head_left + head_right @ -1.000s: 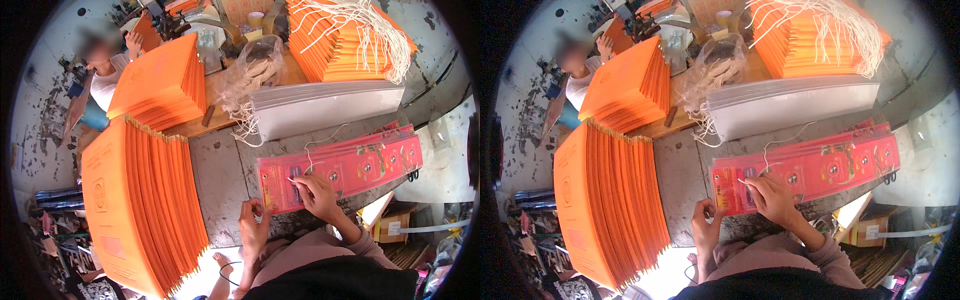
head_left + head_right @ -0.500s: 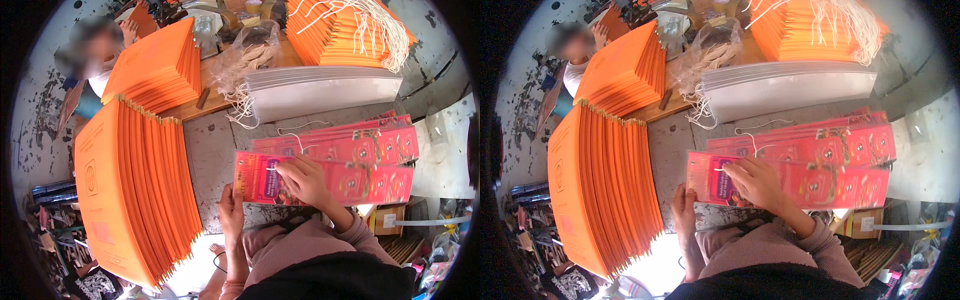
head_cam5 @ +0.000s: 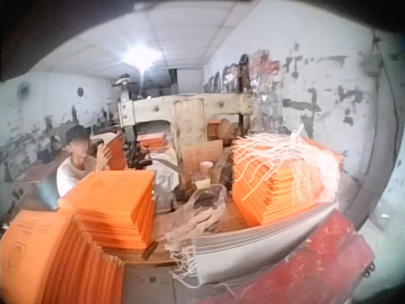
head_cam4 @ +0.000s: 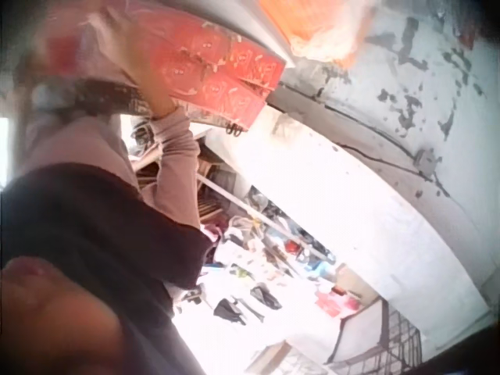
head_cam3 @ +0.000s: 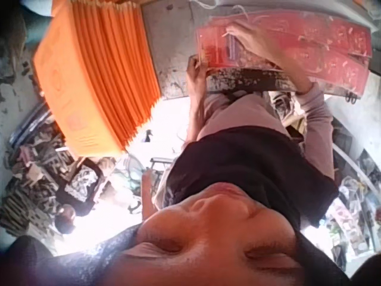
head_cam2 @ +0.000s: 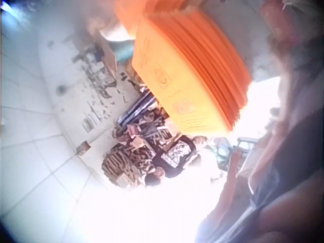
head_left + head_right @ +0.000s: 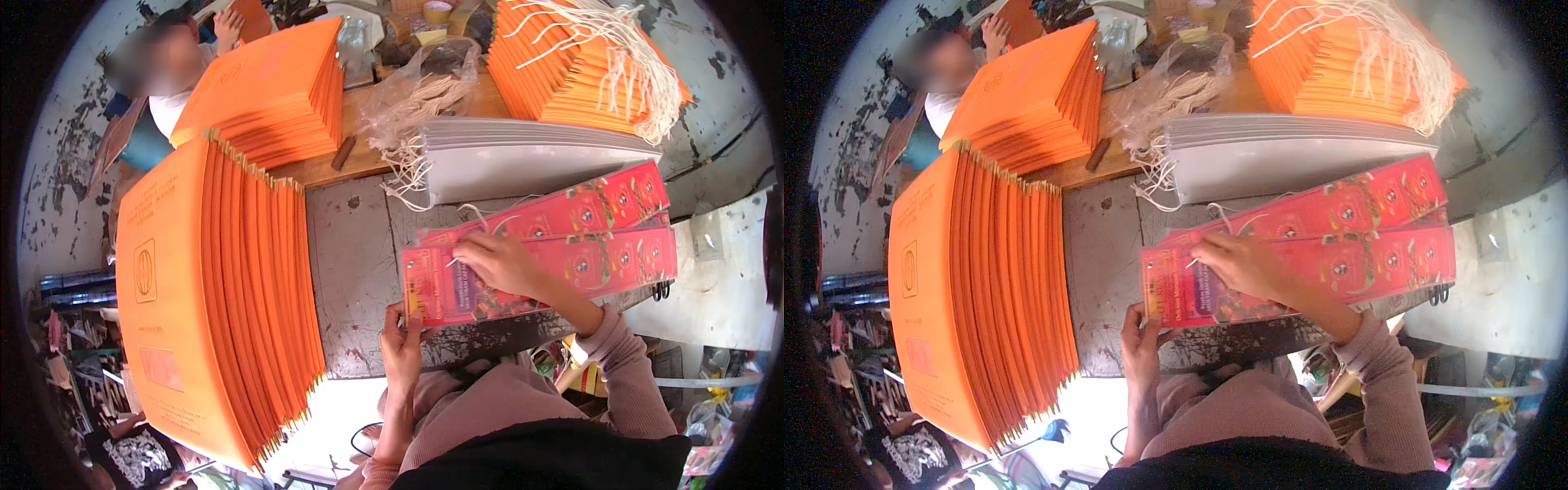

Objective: The person attaches handles to paper bags by threading strings through the holes and tying them by hand.

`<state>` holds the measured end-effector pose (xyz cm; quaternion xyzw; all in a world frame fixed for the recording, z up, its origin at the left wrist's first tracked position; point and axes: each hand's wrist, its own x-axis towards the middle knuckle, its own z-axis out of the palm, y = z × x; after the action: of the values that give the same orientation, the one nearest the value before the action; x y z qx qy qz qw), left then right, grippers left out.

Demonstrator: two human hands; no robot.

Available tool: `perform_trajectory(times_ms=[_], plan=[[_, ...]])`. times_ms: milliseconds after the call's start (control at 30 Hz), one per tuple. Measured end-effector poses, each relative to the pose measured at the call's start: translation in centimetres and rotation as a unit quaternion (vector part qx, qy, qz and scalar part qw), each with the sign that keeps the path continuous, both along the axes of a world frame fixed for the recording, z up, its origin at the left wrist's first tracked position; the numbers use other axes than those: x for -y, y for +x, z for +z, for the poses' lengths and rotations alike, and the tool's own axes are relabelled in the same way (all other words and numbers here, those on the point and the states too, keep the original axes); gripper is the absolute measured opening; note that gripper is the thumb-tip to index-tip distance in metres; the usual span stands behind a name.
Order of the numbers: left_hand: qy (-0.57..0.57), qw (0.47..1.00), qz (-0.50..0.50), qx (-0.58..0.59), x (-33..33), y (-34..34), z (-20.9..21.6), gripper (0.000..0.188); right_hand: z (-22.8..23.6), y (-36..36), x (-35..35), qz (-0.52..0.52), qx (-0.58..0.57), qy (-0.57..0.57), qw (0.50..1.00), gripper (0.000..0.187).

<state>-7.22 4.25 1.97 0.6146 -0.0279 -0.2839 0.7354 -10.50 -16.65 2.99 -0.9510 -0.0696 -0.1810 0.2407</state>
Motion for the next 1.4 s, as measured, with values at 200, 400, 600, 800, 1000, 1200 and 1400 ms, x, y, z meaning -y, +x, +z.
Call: perform_trajectory(times_ms=[200,400,600,800,1000,1200,1400], plan=[[0.076,0.992,-0.093,0.044,-1.4,2.6,0.1,0.018,0.7,-1.0,-0.1,-0.070,-0.028,0.083,0.994,0.010],[0.047,0.984,-0.174,-0.010,-2.7,4.7,-1.4,0.020,3.7,-1.1,-4.8,-0.038,-0.078,0.107,0.991,0.010],[-0.044,0.953,-0.295,-0.058,-2.6,6.3,-2.7,0.017,4.8,-0.7,-7.0,0.028,-0.133,-0.039,0.990,0.018],[-0.059,0.949,-0.305,-0.056,-2.7,6.4,-2.7,0.019,5.3,-0.4,-7.8,0.004,-0.115,-0.108,0.987,0.018],[-0.072,0.947,-0.303,-0.078,-2.4,6.6,-2.2,0.019,4.8,-0.1,-8.3,0.018,-0.132,-0.099,0.986,0.022],[-0.040,0.945,-0.320,-0.048,-2.5,6.5,-2.9,0.015,4.0,-0.4,-8.8,0.005,-0.134,-0.144,0.981,0.022],[-0.088,0.963,-0.247,-0.057,-2.4,5.7,-3.8,0.014,4.2,-1.2,-7.8,-0.055,-0.172,-0.124,0.976,0.018]])
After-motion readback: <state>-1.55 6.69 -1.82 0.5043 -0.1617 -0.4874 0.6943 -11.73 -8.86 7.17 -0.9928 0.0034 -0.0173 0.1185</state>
